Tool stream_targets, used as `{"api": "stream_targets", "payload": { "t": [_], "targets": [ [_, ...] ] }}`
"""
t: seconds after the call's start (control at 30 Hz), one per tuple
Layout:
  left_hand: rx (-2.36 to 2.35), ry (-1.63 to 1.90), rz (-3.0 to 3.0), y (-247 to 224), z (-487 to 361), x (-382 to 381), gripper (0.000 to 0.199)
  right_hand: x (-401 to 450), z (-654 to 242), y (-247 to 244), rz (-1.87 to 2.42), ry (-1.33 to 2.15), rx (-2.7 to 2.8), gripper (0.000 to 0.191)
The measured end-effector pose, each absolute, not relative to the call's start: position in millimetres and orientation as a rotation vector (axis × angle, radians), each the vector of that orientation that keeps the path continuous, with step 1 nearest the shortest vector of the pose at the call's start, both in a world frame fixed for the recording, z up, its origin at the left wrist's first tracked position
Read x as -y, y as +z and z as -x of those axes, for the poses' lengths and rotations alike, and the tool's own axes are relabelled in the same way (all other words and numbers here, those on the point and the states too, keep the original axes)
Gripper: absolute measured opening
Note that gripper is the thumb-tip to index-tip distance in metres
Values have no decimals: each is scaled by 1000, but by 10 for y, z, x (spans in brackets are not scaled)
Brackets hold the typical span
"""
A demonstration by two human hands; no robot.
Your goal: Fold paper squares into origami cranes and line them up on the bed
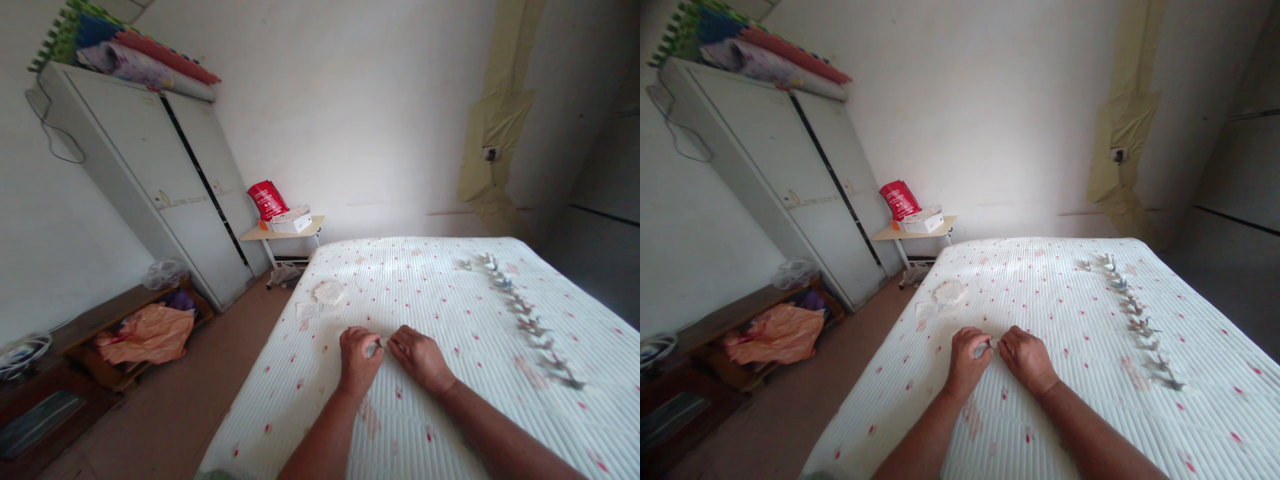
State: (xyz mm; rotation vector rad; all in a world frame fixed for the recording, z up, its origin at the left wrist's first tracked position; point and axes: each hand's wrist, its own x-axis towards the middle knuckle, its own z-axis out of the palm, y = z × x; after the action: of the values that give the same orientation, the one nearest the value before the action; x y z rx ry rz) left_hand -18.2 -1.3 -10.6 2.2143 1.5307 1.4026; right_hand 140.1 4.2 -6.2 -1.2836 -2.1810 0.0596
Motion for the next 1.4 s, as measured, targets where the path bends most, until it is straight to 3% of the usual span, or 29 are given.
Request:
{"api": "stream_targets", "payload": {
  "t": [0.3, 0.67, 0.97, 1.4],
  "targets": [
    [-1520, 1421, -2222, -88, 181, 22, 25, -49, -1386, -80, 1293, 62, 2185, 37],
    [-1495, 1381, -2179, -118, 164, -3, 22, -193, -1559, -111, 1270, 462, 1737, 29],
    [-1556, 1175, -2209, -100, 168, -5, 18, -179, -1520, -106, 1201, 585, 1786, 30],
    [-1639, 1029, -2242, -144, 165, -20, 15, -96, -1451, -39, 1074, 607, 1915, 16]
  ]
}}
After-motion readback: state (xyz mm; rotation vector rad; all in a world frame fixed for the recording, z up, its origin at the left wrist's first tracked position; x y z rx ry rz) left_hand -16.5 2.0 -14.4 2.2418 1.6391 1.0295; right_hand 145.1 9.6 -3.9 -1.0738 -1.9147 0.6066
